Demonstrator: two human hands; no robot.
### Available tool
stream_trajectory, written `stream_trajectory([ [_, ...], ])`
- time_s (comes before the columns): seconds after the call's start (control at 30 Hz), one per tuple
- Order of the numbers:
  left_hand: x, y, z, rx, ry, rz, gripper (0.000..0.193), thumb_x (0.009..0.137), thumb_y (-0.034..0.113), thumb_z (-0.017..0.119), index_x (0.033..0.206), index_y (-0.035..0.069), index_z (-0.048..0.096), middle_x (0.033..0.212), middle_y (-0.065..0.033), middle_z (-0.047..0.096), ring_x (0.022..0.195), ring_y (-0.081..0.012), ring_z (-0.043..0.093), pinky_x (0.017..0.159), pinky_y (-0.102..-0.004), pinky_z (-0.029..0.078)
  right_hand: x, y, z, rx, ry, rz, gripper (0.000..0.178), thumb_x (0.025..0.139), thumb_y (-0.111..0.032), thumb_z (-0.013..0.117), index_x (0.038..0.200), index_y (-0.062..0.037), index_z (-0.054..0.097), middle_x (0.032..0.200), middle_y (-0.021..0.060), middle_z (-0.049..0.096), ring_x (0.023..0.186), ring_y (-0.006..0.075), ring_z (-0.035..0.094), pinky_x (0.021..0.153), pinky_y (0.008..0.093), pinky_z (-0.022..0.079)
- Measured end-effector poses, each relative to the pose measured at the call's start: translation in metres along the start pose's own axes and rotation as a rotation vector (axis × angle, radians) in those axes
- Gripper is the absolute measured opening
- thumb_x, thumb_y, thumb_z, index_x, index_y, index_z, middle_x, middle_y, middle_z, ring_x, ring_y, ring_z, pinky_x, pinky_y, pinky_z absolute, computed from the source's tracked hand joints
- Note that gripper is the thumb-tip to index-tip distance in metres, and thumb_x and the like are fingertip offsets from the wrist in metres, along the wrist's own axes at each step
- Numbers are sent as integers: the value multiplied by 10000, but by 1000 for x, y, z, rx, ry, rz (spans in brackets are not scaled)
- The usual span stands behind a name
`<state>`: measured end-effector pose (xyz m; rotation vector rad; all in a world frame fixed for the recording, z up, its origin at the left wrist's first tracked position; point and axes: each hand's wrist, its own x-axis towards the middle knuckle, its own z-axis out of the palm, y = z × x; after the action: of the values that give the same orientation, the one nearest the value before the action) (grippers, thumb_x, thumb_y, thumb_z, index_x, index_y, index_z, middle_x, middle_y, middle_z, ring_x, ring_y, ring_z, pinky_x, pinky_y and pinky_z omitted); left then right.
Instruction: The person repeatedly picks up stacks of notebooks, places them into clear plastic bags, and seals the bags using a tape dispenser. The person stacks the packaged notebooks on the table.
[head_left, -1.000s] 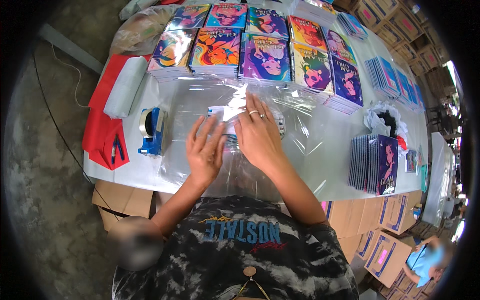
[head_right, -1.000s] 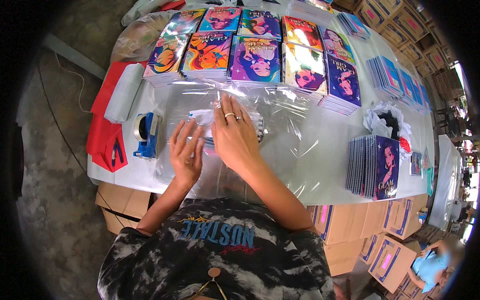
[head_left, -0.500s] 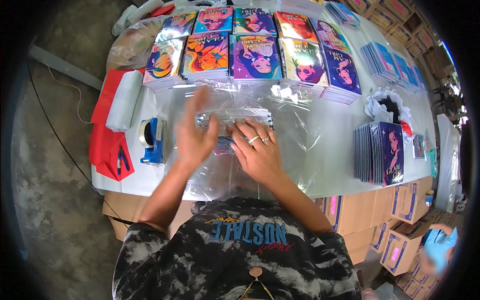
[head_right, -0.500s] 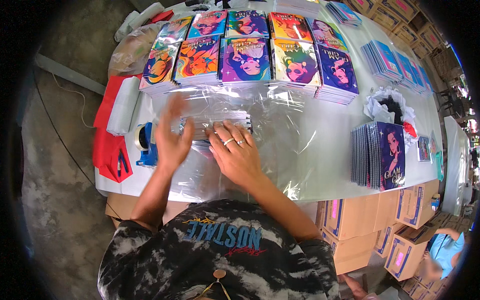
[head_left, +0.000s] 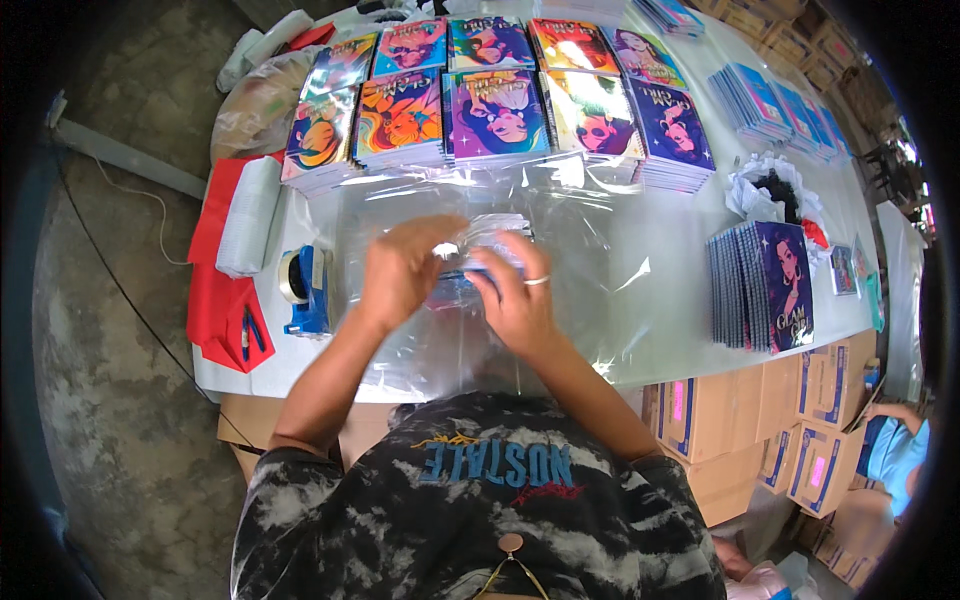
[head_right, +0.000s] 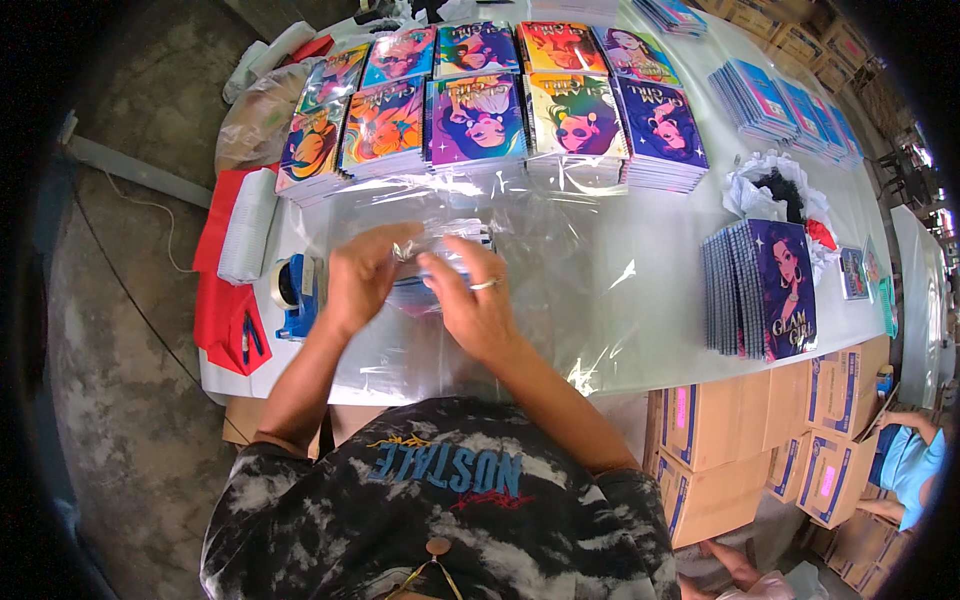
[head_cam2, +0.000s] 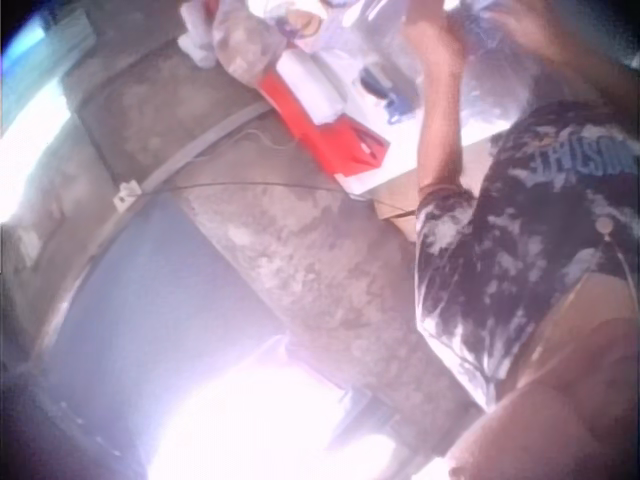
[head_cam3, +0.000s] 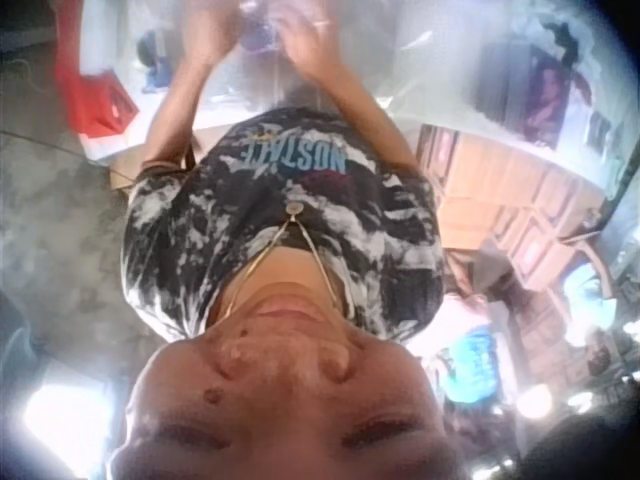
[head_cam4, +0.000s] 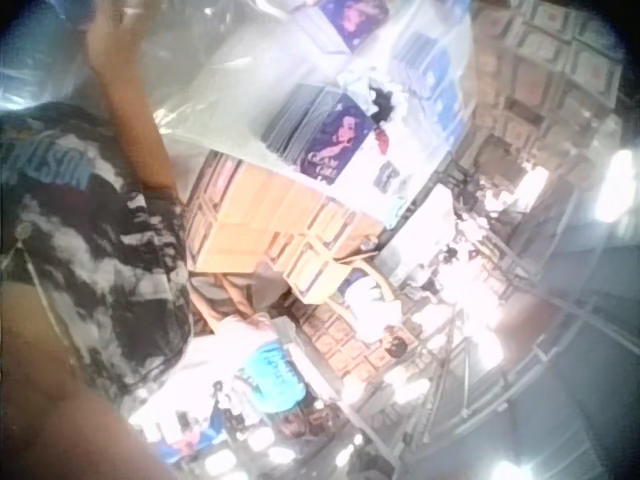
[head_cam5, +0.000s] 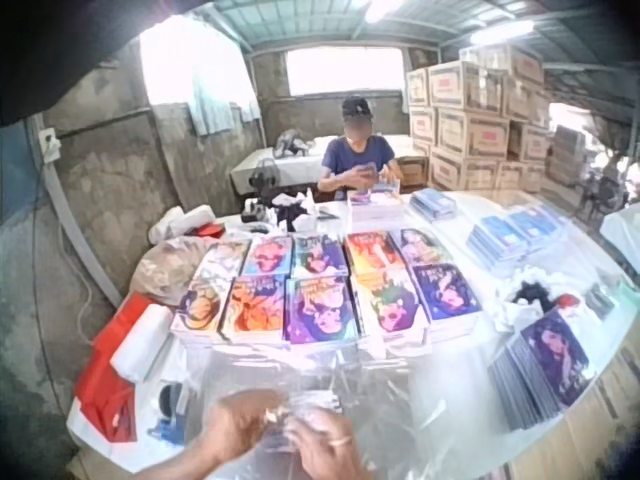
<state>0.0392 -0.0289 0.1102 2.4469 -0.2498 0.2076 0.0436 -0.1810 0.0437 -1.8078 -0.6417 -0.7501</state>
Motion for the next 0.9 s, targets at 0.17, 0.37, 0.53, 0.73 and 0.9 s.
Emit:
stream_trajectory([
  [0.17, -41, -8, 34, 58, 389, 305, 267, 665, -60, 656, 896, 69, 687, 1007, -89, 674, 1003, -240, 633, 914, -393, 475, 7, -1, -5, -77, -177, -22, 316, 689, 0, 688, 980, -120, 653, 1044, -8, 657, 1007, 166, 599, 855, 328, 376],
  [0.37, -103, -51, 18, -76, 535, 377, 235, 686, -85, 611, 862, 60, 669, 905, -99, 679, 858, -256, 654, 773, -355, 499, -4, 14, -1, -13, -108, -131, 127, 679, -18, 692, 759, -114, 668, 956, -23, 683, 958, 135, 609, 820, 286, 370],
  [0.53, -187, -209, -62, 41, 602, -712, 296, 904, 268, 526, 1034, 32, 650, 837, -72, 593, 745, -206, 503, 612, -326, 420, -4, 11, 6, -46, -64, -271, 131, 648, -15, 736, 690, -110, 654, 930, 10, 694, 930, 162, 613, 809, 269, 389],
  [0.73, -177, -198, -85, -573, 116, -1181, 297, 882, 301, 545, 1045, 77, 652, 815, 28, 553, 657, -97, 399, 559, -264, 355, -7, 24, 9, -69, -66, -326, 141, 666, -46, 745, 732, -135, 659, 946, 0, 689, 938, 158, 606, 814, 271, 379],
  [0.9, -236, -185, -60, -1384, 392, -640, 303, 832, 260, 615, 1017, 22, 637, 1186, -85, 550, 990, -169, 547, 902, -285, 401, -8, 25, 8, -102, -63, -311, 172, 667, -23, 746, 731, -145, 643, 964, 1, 682, 944, 164, 600, 830, 275, 368],
])
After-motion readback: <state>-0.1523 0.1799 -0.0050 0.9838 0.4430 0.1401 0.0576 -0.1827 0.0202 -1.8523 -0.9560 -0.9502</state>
